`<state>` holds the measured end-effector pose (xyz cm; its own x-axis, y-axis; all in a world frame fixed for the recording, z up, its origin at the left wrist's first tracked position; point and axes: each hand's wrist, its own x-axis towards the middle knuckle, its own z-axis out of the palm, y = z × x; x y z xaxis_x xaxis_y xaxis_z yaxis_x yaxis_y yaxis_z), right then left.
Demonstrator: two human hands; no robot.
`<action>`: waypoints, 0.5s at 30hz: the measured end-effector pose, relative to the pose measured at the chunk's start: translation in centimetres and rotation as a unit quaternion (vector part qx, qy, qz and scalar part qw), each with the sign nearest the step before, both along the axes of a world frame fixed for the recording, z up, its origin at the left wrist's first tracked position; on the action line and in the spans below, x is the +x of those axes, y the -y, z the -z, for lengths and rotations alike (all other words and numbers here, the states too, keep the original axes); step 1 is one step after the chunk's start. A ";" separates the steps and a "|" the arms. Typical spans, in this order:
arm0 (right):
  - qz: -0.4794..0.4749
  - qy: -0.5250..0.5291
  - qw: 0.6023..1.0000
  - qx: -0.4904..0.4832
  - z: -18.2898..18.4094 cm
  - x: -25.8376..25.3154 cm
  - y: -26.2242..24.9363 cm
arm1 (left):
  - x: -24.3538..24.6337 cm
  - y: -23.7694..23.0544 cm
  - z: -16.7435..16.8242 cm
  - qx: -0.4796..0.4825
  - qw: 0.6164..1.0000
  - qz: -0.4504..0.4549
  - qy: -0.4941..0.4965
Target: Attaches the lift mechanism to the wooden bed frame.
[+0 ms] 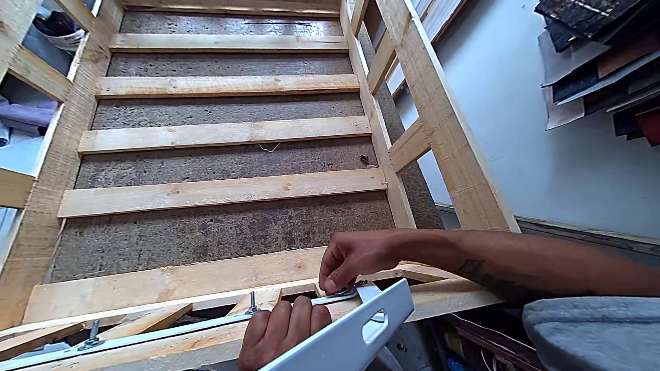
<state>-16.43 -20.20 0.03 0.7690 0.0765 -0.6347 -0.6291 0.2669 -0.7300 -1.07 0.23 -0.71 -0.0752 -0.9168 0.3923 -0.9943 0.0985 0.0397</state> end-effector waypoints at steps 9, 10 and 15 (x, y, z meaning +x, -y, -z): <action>-0.015 0.023 0.999 0.022 0.0 -0.3 0.7 | 0.1 -0.3 0.6 -0.010 1.000 -0.004 -0.011; -0.014 0.015 0.999 0.038 0.0 -0.4 1.0 | 0.2 -0.4 0.8 -0.012 1.000 -0.001 -0.012; -0.016 0.022 1.000 -0.014 -0.1 0.0 0.1 | 0.0 -0.1 0.9 -0.023 1.000 0.000 -0.020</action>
